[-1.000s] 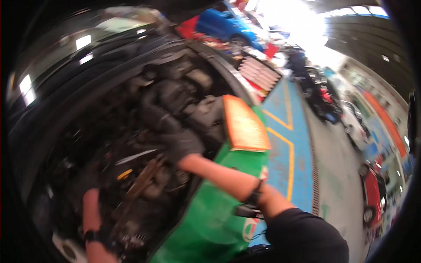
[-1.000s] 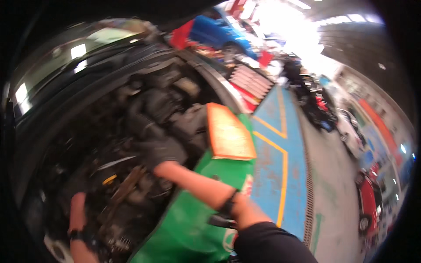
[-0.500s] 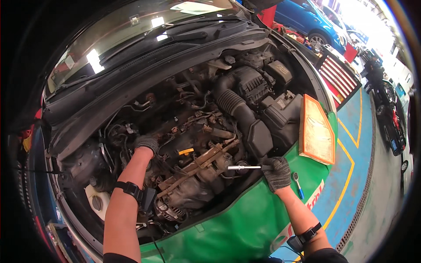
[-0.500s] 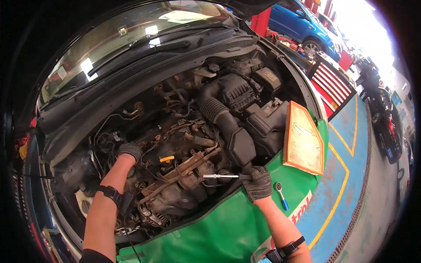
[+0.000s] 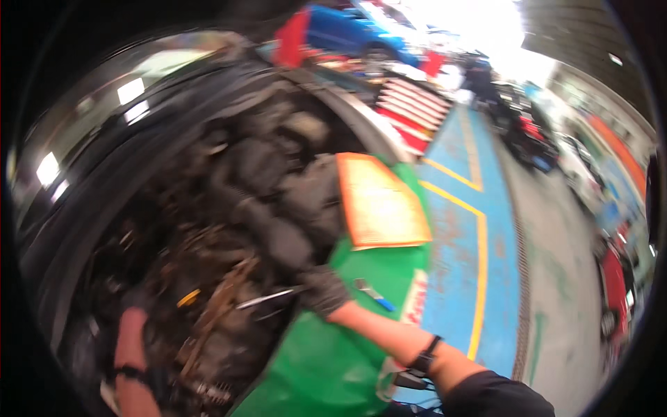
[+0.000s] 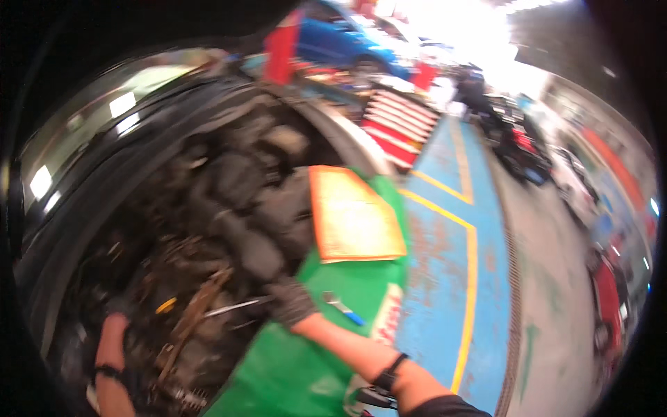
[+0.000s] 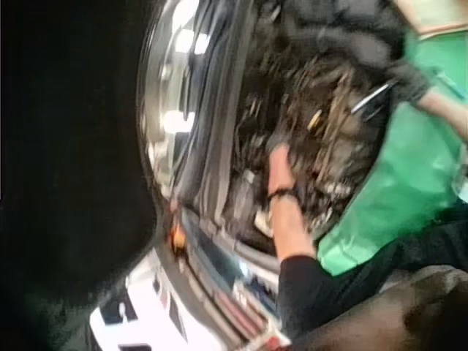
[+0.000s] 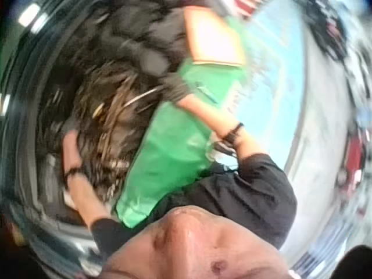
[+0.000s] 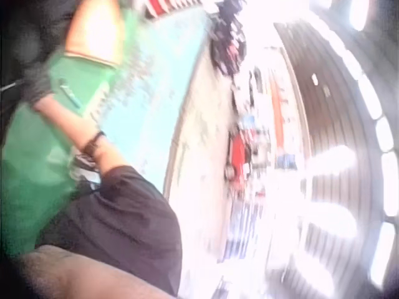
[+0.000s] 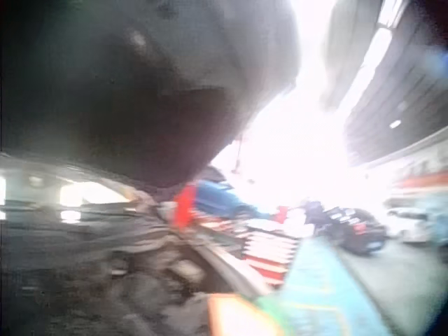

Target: Repairing or servicing components on a car engine in a professional garage.

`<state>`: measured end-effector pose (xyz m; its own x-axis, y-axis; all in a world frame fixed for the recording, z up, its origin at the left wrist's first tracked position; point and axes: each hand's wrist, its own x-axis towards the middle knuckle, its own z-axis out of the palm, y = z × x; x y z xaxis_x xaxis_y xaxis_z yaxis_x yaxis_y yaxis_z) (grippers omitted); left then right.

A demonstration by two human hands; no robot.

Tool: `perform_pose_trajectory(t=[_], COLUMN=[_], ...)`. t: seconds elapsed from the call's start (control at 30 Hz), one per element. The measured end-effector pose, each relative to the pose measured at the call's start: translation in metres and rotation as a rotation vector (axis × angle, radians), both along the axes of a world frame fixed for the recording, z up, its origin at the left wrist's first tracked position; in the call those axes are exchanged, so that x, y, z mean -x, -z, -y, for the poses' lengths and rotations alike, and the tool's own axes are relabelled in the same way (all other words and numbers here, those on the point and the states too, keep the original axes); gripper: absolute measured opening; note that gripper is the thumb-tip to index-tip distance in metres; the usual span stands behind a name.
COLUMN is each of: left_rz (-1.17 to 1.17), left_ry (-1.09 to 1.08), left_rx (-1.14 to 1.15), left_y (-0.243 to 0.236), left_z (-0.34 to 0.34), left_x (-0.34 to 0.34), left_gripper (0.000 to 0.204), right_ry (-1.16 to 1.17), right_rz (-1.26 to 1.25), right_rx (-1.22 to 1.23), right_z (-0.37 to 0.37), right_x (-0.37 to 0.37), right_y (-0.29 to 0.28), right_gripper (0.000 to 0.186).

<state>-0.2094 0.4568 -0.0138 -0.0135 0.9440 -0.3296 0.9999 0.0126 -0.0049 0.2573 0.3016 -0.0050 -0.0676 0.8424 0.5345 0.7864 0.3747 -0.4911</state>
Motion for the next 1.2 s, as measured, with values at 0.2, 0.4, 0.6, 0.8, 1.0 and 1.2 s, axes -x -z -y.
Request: perform_pose_trajectory(t=[0.2, 0.4, 0.6, 0.8, 1.0, 1.2], left_rz=[-0.143, -0.209, -0.26, -0.316, -0.373, -0.447], left_ry=[0.008, 0.012, 0.015, 0.011, 0.063, 0.141], left_rx=[0.013, 0.038, 0.05, 0.084, 0.148, 0.267], left_y=[0.005, 0.013, 0.022, 0.026, 0.02, 0.021], left_z=[-0.009, -0.006, -0.004, -0.001, -0.006, -0.007], left_x=[-0.007, 0.014, 0.028, 0.043, 0.04, 0.051], left_gripper=[0.047, 0.047, 0.047, 0.047, 0.047, 0.047], right_ry=[0.043, 0.03, 0.012, 0.025, 0.006, 0.037], right_rz=[0.107, 0.112, 0.074, 0.084, 0.022, 0.116], right_rx=[0.202, 0.279, 0.286, 0.302, 0.201, 0.258], right_z=[0.005, 0.003, 0.007, 0.01, 0.006, 0.006], right_x=[-0.002, -0.001, -0.003, -0.002, -0.003, -0.003], right_y=[-0.008, -0.012, -0.023, -0.026, -0.012, -0.008], right_gripper=[0.034, 0.029, 0.028, 0.028, 0.032, 0.039])
